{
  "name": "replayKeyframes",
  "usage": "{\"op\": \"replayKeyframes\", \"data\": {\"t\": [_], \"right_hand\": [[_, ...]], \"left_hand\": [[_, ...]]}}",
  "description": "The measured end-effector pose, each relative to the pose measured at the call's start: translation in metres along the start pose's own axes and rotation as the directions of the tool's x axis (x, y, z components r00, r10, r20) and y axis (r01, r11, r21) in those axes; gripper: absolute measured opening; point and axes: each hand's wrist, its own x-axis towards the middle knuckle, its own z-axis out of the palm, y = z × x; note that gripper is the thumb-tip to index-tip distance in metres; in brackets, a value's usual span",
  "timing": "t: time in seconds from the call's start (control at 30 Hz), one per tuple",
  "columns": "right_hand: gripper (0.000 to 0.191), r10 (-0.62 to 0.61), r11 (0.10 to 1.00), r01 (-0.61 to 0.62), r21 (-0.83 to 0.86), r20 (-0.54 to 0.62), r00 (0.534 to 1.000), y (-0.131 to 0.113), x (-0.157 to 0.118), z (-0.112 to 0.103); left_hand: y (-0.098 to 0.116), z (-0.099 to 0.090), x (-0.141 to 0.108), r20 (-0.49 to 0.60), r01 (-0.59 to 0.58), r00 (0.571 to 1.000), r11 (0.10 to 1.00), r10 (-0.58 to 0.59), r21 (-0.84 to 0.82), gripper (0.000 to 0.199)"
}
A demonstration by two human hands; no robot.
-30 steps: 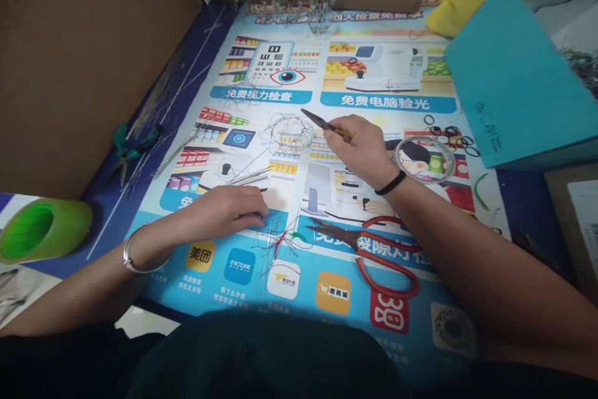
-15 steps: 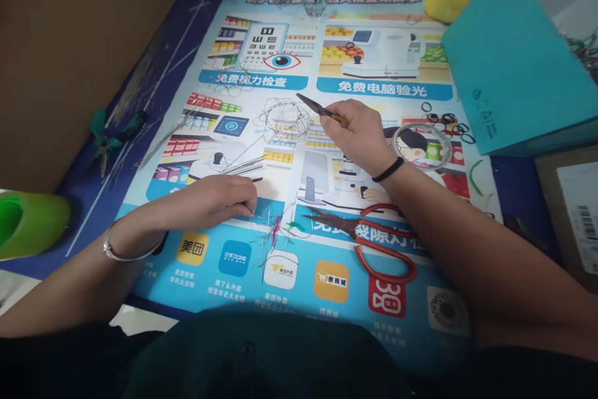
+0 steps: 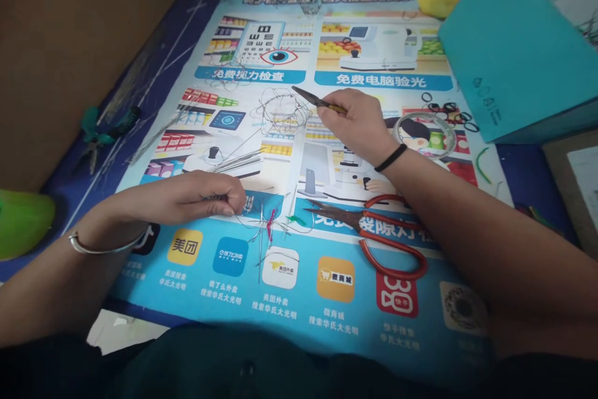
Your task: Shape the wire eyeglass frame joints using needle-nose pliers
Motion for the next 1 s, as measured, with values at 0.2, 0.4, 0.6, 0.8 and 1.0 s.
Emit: {"op": "replayKeyframes", "data": {"t": [0.2,0.4,0.6,0.8,1.0], "right_hand": [[0.019,-0.017,1.000,0.017,-0.014,-0.005,1.000,0.000,0.000,0.001],[0.018,-0.019,1.000,0.019,-0.020,0.002,1.000,0.001,0.001,0.002],[0.019,0.000,1.000,0.000,-0.024,-0.004,1.000,0.000,0.002,0.002],[0.019,-0.007,1.000,0.007,-0.005,0.001,1.000,-0.001,0.001,0.002],[0.019,0.005,1.000,-0.005,-0.010,0.003,1.000,-0.001,0.002,0.002]], "left_hand": [[-0.003,-0.003,-0.006,-0.003,-0.006,1.000,0.983,0.007,0.181,0.012],[0.010,0.008,-0.003,-0.045,-0.047,0.997,0.935,0.067,0.351,0.011],[0.018,0.020,0.004,-0.026,-0.101,0.991,0.868,0.130,0.485,0.018],[0.020,0.021,0.002,0.005,-0.099,0.993,0.802,0.119,0.589,0.026],[0.022,0.024,0.005,-0.106,-0.016,0.991,0.876,0.077,0.482,0.019]]}}
